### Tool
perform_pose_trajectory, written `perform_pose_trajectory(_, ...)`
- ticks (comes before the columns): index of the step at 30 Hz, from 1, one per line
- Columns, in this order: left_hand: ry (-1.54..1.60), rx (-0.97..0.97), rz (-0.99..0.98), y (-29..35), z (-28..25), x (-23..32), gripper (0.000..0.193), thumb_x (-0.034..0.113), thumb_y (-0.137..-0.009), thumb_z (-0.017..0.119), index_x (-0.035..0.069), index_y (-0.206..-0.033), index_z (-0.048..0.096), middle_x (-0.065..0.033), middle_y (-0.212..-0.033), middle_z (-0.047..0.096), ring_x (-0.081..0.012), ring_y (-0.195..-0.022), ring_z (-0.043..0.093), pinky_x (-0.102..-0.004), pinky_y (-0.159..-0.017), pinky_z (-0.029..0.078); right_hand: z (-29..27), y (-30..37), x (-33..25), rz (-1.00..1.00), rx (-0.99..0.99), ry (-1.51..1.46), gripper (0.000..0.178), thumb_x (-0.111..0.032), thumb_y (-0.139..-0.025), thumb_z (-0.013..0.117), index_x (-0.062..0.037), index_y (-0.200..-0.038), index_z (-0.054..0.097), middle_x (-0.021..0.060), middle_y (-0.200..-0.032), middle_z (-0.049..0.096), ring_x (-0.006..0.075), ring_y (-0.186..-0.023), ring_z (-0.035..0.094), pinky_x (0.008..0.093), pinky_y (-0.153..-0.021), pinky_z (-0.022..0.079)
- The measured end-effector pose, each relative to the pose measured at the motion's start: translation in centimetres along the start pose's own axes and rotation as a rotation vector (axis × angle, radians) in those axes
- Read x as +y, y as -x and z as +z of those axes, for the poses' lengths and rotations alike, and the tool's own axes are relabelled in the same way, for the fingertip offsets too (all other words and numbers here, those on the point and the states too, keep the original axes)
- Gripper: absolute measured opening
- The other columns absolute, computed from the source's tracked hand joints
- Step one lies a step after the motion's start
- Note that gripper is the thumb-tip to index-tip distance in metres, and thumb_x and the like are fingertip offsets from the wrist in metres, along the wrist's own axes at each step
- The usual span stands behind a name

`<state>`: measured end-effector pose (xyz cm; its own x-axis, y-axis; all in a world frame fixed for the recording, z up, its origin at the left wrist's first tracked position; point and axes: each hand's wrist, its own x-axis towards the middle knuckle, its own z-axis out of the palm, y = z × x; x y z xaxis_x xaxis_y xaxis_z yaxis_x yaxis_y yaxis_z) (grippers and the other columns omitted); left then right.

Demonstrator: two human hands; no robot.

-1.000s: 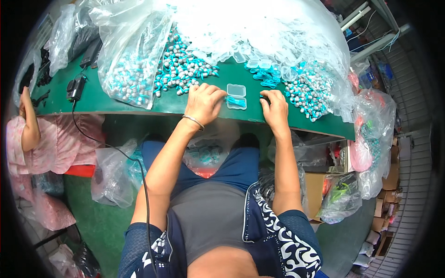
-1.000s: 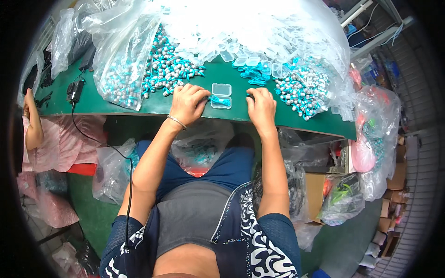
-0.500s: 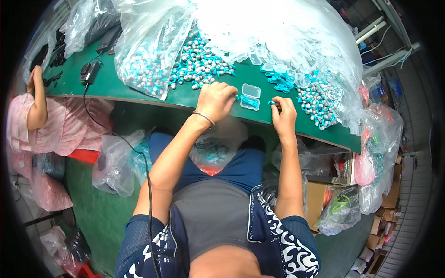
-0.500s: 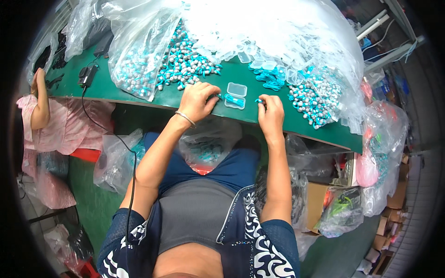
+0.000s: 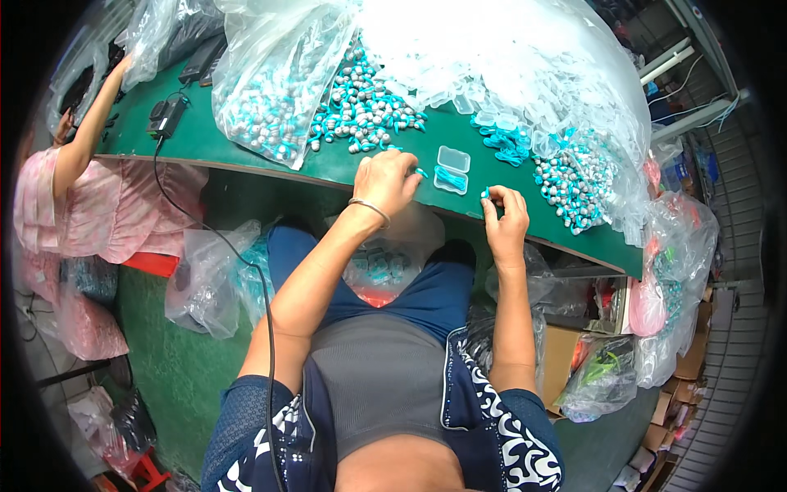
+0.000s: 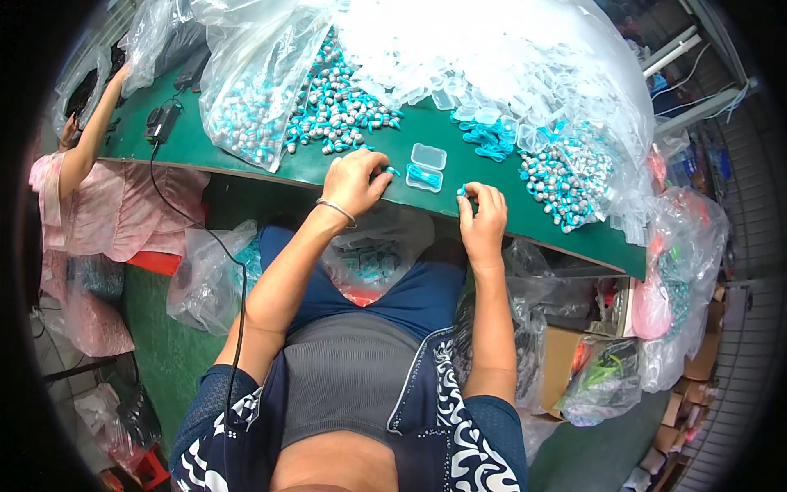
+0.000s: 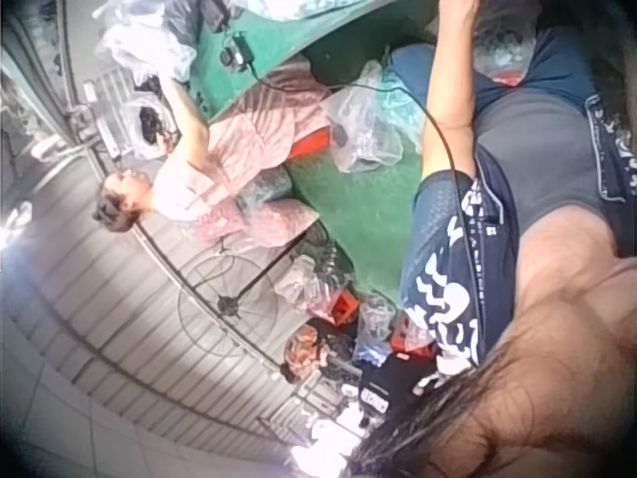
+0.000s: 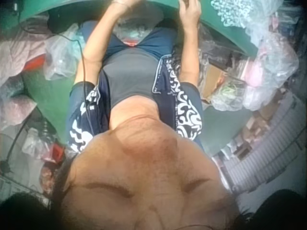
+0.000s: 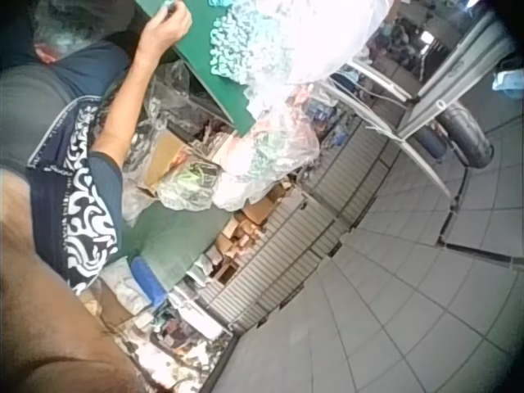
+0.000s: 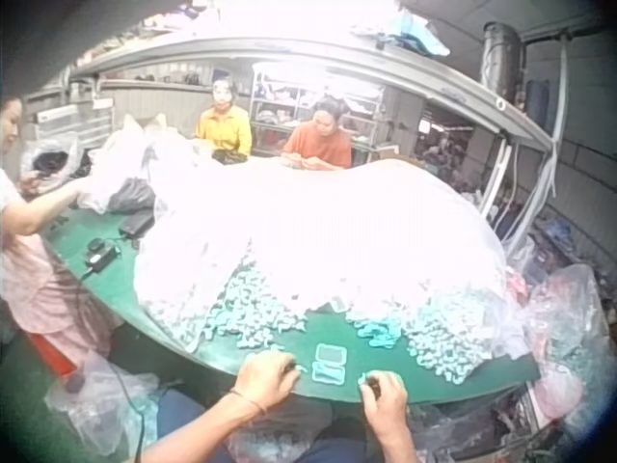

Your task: Packaging small blue and white toy parts or components into small clear plastic boxes.

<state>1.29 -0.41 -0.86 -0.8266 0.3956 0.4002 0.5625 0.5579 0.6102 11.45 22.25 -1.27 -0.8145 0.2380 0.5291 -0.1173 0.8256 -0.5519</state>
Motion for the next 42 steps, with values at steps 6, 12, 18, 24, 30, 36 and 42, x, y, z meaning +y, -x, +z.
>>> perform_pose_trajectory(6, -0.01, 0.037, 0.08, 1.0, -0.2, 0.9, 0.017, 0.012, -0.078, 0.074, 0.008, -0.093, 0.068, -0.0082, -0.088, 0.064, -0.0294, -0.082, 0.064, -0.0418, -0.073, 0.048, -0.4, -0.2, 0.0, -0.066, -0.015, 0.149, 0.017, -0.008, -0.079, 0.074, -0.0077, -0.094, 0.067, 0.0072, -0.094, 0.065, 0.0276, -0.091, 0.06, 0.0395, -0.08, 0.045)
perform_pose_trajectory(12, 0.094, -0.045, 0.146, 1.1, -0.2, 0.6, 0.015, 0.008, -0.079, 0.073, 0.006, -0.093, 0.068, -0.0109, -0.093, 0.064, -0.0311, -0.086, 0.065, -0.0409, -0.076, 0.052, -0.8, -0.6, 0.6, -0.07, -0.049, 0.094, 0.011, -0.007, -0.079, 0.073, -0.007, -0.089, 0.069, 0.0068, -0.092, 0.065, 0.0274, -0.09, 0.06, 0.04, -0.077, 0.045)
perform_pose_trajectory(18, 0.114, -0.057, 0.156, 0.5, -0.6, 0.2, 0.014, 0.007, -0.079, 0.073, 0.006, -0.092, 0.068, -0.0092, -0.09, 0.064, -0.0309, -0.081, 0.064, -0.0401, -0.072, 0.052, -1.1, -1.1, 0.3, -0.019, -0.08, 0.004, 0.008, -0.006, -0.078, 0.073, -0.0057, -0.085, 0.069, 0.006, -0.084, 0.065, 0.0254, -0.078, 0.062, 0.039, -0.074, 0.046)
perform_pose_trajectory(24, 0.207, 0.034, 0.224, -0.9, 0.1, 2.1, 0.014, 0.008, -0.077, 0.075, 0.008, -0.089, 0.067, -0.0078, -0.089, 0.064, -0.0296, -0.076, 0.064, -0.04, -0.067, 0.052, 0.3, -2.0, -2.8, -0.22, -0.009, 0.023, 0.009, -0.009, -0.077, 0.074, -0.0103, -0.083, 0.068, 0.0032, -0.084, 0.066, 0.0228, -0.08, 0.063, 0.0374, -0.077, 0.042)
perform_pose_trajectory(30, 0.042, -0.043, 0.254, -1.0, 1.0, 2.2, 0.013, 0.009, -0.078, 0.073, 0.008, -0.09, 0.068, -0.0087, -0.089, 0.064, -0.0314, -0.081, 0.065, -0.0417, -0.07, 0.052, 1.5, -2.1, -3.4, -0.261, -0.021, 0.109, 0.009, -0.011, -0.078, 0.075, -0.012, -0.084, 0.069, 0.0011, -0.085, 0.065, 0.0209, -0.085, 0.061, 0.0378, -0.085, 0.037)
perform_pose_trajectory(36, 0.059, -0.003, 0.238, -1.1, 1.5, 2.2, 0.009, 0.009, -0.079, 0.071, 0.008, -0.087, 0.069, -0.0098, -0.085, 0.063, -0.0326, -0.079, 0.064, -0.0423, -0.071, 0.051, 1.6, -2.4, -3.4, -0.302, -0.04, 0.14, 0.008, -0.012, -0.079, 0.074, -0.012, -0.085, 0.069, 0.001, -0.084, 0.064, 0.0217, -0.085, 0.061, 0.0388, -0.086, 0.037)
perform_pose_trajectory(42, -0.161, -0.029, 0.365, -0.9, 2.0, 2.4, 0.005, 0.01, -0.079, 0.069, 0.006, -0.082, 0.066, -0.0109, -0.082, 0.058, -0.0307, -0.076, 0.061, -0.0418, -0.065, 0.046, 1.5, -2.7, -3.6, -0.323, -0.088, 0.176, 0.007, -0.011, -0.079, 0.073, -0.012, -0.085, 0.069, 0.0022, -0.082, 0.062, 0.0226, -0.085, 0.06, 0.0394, -0.085, 0.038)
